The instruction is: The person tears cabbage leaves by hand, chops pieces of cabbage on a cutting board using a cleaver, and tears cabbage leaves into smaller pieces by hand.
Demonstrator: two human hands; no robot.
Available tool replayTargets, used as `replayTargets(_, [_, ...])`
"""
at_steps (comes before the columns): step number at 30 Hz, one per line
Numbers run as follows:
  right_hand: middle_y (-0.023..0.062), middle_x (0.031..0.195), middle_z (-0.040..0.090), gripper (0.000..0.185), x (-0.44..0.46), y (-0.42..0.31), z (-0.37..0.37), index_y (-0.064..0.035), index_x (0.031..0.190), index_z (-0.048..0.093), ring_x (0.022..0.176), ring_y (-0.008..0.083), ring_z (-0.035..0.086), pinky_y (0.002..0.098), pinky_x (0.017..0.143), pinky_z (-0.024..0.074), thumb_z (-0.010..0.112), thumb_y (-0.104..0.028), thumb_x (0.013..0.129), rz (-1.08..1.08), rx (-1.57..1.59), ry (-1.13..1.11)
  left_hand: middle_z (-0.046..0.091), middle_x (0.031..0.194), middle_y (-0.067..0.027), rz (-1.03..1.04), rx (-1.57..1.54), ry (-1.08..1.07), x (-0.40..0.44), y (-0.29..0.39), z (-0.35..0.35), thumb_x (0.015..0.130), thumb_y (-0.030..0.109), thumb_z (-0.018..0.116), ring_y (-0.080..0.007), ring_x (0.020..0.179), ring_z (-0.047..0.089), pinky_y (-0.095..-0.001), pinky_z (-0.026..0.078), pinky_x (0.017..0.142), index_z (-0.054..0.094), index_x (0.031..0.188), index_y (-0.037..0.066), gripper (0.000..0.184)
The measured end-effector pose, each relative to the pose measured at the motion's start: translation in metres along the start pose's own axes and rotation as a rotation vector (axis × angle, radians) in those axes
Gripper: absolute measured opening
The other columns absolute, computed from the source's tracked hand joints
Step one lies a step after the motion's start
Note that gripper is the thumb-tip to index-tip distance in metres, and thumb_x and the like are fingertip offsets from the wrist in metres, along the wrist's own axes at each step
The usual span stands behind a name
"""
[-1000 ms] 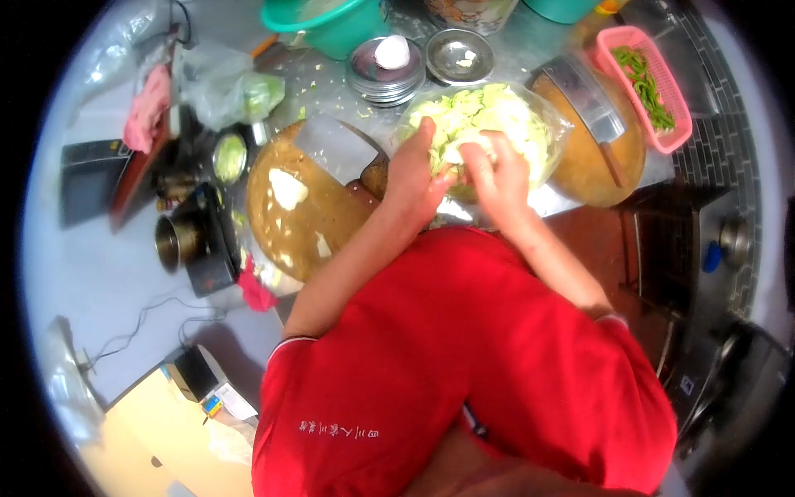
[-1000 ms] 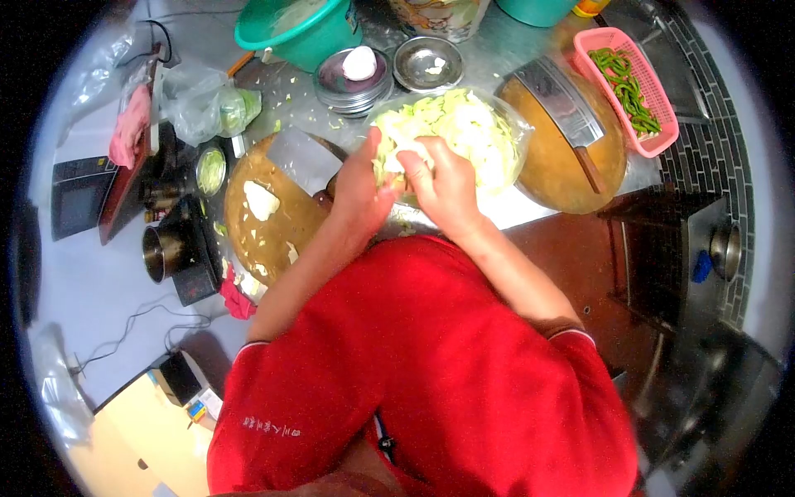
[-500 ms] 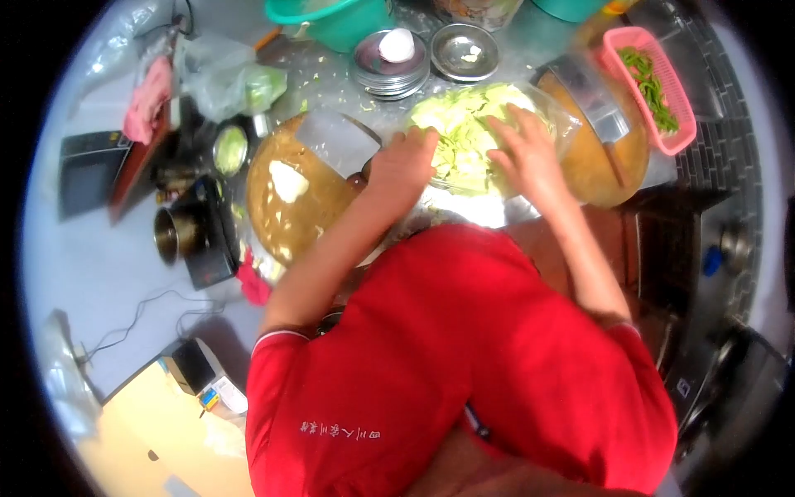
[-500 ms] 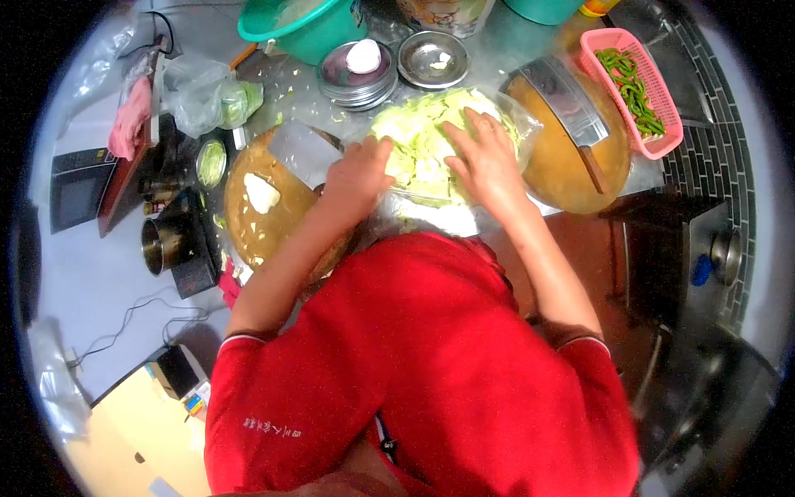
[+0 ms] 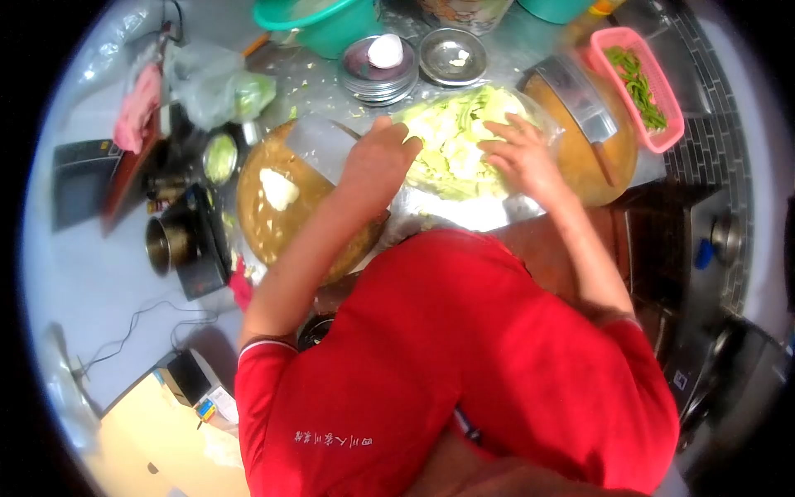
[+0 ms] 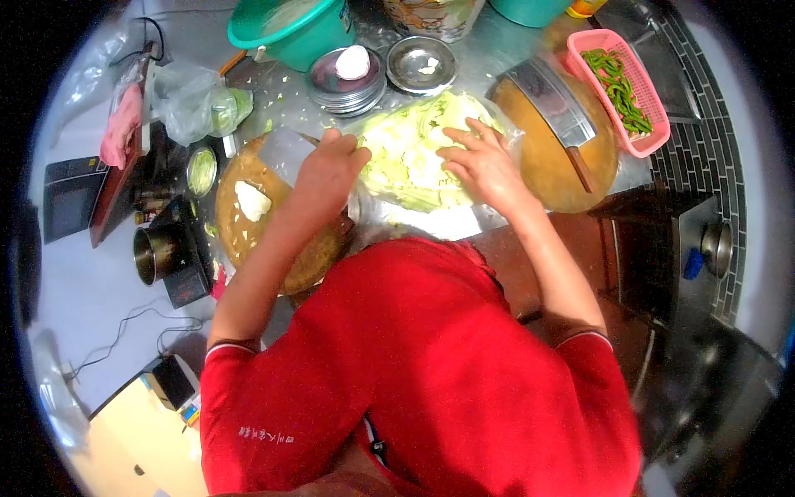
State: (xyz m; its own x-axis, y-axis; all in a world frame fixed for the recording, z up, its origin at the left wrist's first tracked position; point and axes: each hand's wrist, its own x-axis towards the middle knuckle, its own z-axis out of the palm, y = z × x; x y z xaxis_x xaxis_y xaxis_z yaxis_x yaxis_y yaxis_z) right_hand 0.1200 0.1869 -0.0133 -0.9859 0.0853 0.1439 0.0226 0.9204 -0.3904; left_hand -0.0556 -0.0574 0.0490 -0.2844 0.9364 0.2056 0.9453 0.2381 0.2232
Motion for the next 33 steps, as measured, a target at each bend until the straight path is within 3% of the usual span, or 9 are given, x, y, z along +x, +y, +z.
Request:
replayTargets(9, [0.0038, 0.144, 0.061, 0.028, 0.018, -0.031, 0.028, -0.0162, 0.118, 0.073, 0.143, 0.0329, 0.046, 0.0533, 0.111, 0.0398, 0.072, -0.026, 0.092, -0.29, 0.113, -0.192, 0.066, 0.096, -0.0099, 0.084, -0.279, 0.38, 0.005, 0.012, 0.008, 0.073, -0.01, 0.068, -0.0332, 0.088, 0.06, -0.0419, 0.051, 0.075, 0.062, 0.088, 0.004, 0.021])
replayTargets(13, [0.0019, 0.149, 0.057, 0.032, 0.021, -0.033, 0.045, -0.0182, 0.125, 0.07, 0.142, 0.0319, 0.046, 0.0536, 0.11, 0.0398, 0.069, -0.027, 0.095, -0.205, 0.13, -0.226, 0.067, 0.092, -0.0098, -0.026, -0.429, 0.519, 0.002, 0.018, 0.01, 0.073, -0.013, 0.068, -0.0304, 0.087, 0.063, -0.0387, 0.052, 0.077, 0.062, 0.087, 0.004, 0.023])
replayTargets(16, [0.0026, 0.149, 0.056, 0.035, 0.019, -0.035, 0.021, -0.0184, 0.129, 0.067, 0.142, 0.0318, 0.045, 0.0528, 0.11, 0.0401, 0.068, -0.026, 0.096, -0.235, 0.101, -0.282, 0.067, 0.09, -0.0095, -0.111, -0.473, 0.555, -0.003, 0.017, 0.007, 0.076, -0.013, 0.066, -0.0286, 0.085, 0.063, -0.0366, 0.052, 0.077, 0.062, 0.087, 0.004, 0.021])
replayTargets(19, [0.0037, 0.147, 0.056, 0.039, 0.03, -0.055, -0.001, -0.0174, 0.132, 0.065, 0.14, 0.0323, 0.045, 0.0524, 0.109, 0.0407, 0.069, -0.027, 0.095, -0.114, 0.132, -0.186, 0.068, 0.091, -0.0093, -0.161, -0.437, 0.531, -0.008, 0.016, 0.0, 0.077, -0.012, 0.065, -0.028, 0.086, 0.063, -0.0361, 0.051, 0.076, 0.062, 0.087, 0.004, 0.019])
replayTargets(20, [0.0081, 0.146, 0.056, 0.041, 0.039, -0.068, -0.017, -0.0164, 0.134, 0.065, 0.136, 0.0339, 0.046, 0.0525, 0.109, 0.0402, 0.069, -0.029, 0.095, -0.055, 0.12, -0.144, 0.068, 0.091, -0.0093, -0.169, -0.458, 0.532, -0.009, 0.016, 0.0, 0.077, -0.012, 0.065, -0.0279, 0.086, 0.063, -0.0361, 0.051, 0.076, 0.062, 0.087, 0.003, 0.019])
replayTargets(23, [0.012, 0.146, 0.054, 0.046, 0.051, -0.05, 0.025, -0.0162, 0.137, 0.063, 0.131, 0.0358, 0.048, 0.0522, 0.109, 0.0396, 0.07, -0.031, 0.094, -0.084, -0.019, 0.049, 0.067, 0.09, -0.0096, -0.191, -0.516, 0.553, -0.008, 0.015, -0.001, 0.076, -0.012, 0.064, -0.0289, 0.087, 0.063, -0.0373, 0.051, 0.076, 0.062, 0.086, 0.004, 0.019])
replayTargets(28, [0.0127, 0.149, 0.05, 0.057, 0.031, -0.048, 0.07, -0.0191, 0.145, 0.057, 0.133, 0.0351, 0.047, 0.0526, 0.108, 0.037, 0.061, -0.047, 0.096, 0.065, -0.118, -0.174, 0.066, 0.09, -0.0107, -0.223, -0.556, 0.569, -0.015, 0.018, 0.007, 0.072, -0.011, 0.065, -0.0329, 0.088, 0.062, -0.0421, 0.051, 0.078, 0.062, 0.082, 0.007, 0.02])
replayTargets(30, [0.0127, 0.15, 0.049, 0.057, 0.031, -0.045, 0.072, -0.0188, 0.146, 0.057, 0.133, 0.034, 0.047, 0.0522, 0.108, 0.0367, 0.062, -0.045, 0.095, 0.089, -0.139, -0.197, 0.066, 0.095, -0.0118, -0.097, -0.443, 0.517, -0.018, 0.009, 0.017, 0.076, -0.011, 0.063, -0.0334, 0.092, 0.063, -0.0423, 0.051, 0.082, 0.062, 0.085, 0.005, 0.018])
replayTargets(33, [0.0123, 0.152, 0.048, 0.059, 0.031, -0.044, 0.078, -0.018, 0.147, 0.056, 0.132, 0.0339, 0.048, 0.0527, 0.108, 0.038, 0.066, -0.044, 0.094, 0.055, -0.17, -0.15, 0.062, 0.093, -0.0128, -0.092, -0.505, 0.476, -0.021, 0.014, 0.004, 0.074, -0.007, 0.06, -0.0354, 0.091, 0.057, -0.0445, 0.048, 0.084, 0.063, 0.085, 0.004, 0.016])
